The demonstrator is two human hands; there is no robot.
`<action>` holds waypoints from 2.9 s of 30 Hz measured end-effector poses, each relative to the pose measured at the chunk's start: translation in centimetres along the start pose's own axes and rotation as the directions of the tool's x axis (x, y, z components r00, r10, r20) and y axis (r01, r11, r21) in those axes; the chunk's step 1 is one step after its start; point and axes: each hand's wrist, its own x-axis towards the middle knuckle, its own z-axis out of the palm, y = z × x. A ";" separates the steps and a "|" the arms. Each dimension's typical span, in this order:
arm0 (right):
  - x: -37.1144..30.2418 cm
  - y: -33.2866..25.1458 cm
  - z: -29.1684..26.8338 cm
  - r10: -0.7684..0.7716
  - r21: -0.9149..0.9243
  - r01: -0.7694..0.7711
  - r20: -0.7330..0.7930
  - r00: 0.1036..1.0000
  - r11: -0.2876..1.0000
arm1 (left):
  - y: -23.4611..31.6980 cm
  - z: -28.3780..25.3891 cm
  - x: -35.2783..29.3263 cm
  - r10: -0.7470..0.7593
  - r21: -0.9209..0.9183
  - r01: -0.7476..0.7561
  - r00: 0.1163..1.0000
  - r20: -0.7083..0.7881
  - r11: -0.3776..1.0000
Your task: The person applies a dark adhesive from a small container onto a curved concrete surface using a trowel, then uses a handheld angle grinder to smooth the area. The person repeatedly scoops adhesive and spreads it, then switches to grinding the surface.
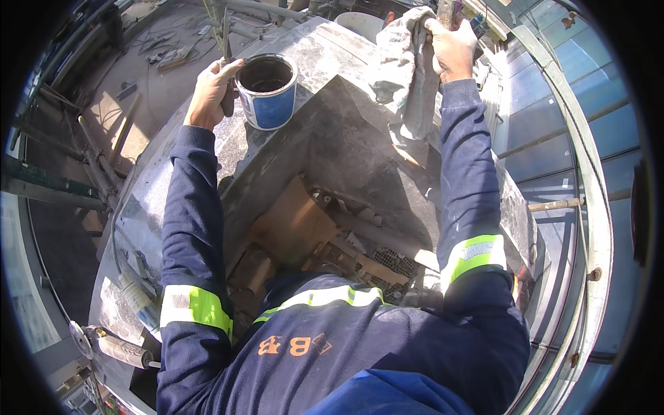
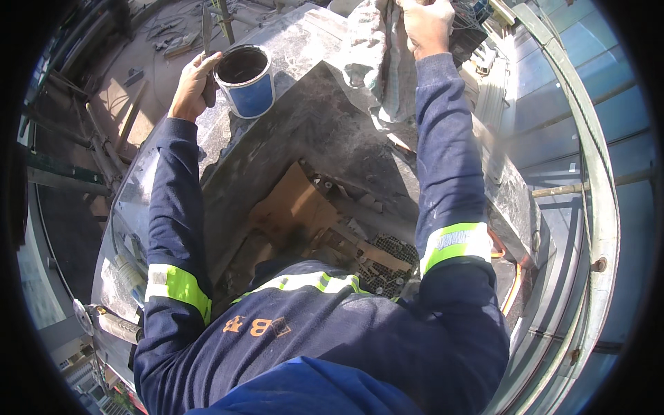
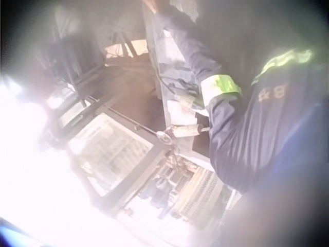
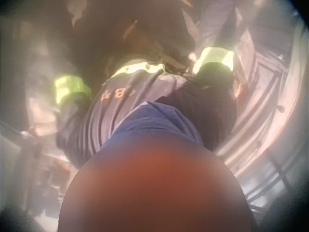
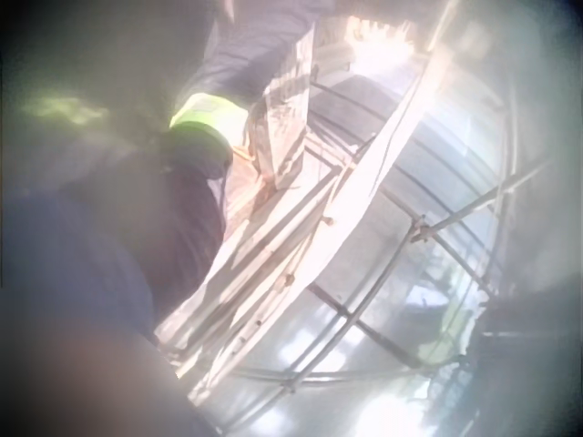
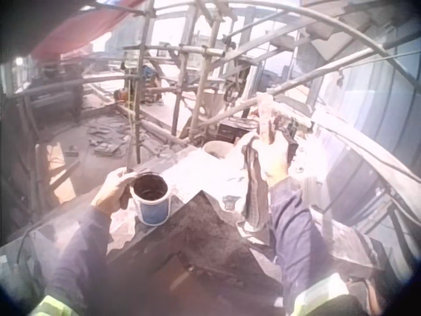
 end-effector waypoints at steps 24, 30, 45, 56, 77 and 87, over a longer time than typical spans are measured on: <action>-6.5 -11.6 14.3 -0.032 -0.263 0.834 0.948 0.318 0.485 | -0.5 0.9 0.2 -0.053 -0.111 0.053 0.999 0.000 0.992; -7.8 -10.8 18.3 0.174 -0.275 0.829 0.961 0.217 0.487 | -0.6 0.8 0.2 -0.069 -0.124 0.067 0.998 -0.012 0.990; -2.6 -10.2 11.2 0.287 -0.369 0.162 0.879 0.380 0.915 | 0.1 0.6 -0.3 -0.043 -0.018 0.042 0.997 -0.070 0.999; -5.3 -17.2 2.1 -0.041 -0.091 0.122 0.611 0.791 0.988 | 10.0 -1.0 -4.0 0.421 0.597 -0.482 0.872 0.252 0.641; -32.6 -28.1 -27.1 -0.146 -0.904 0.160 0.110 0.983 0.397 | 5.1 30.5 -15.9 0.257 -0.178 -0.498 0.095 0.962 0.849; -51.9 -38.1 -36.5 -0.151 -0.946 -0.081 -0.134 0.979 0.315 | -0.4 40.4 -33.1 0.212 -0.229 -0.174 -0.109 0.971 0.958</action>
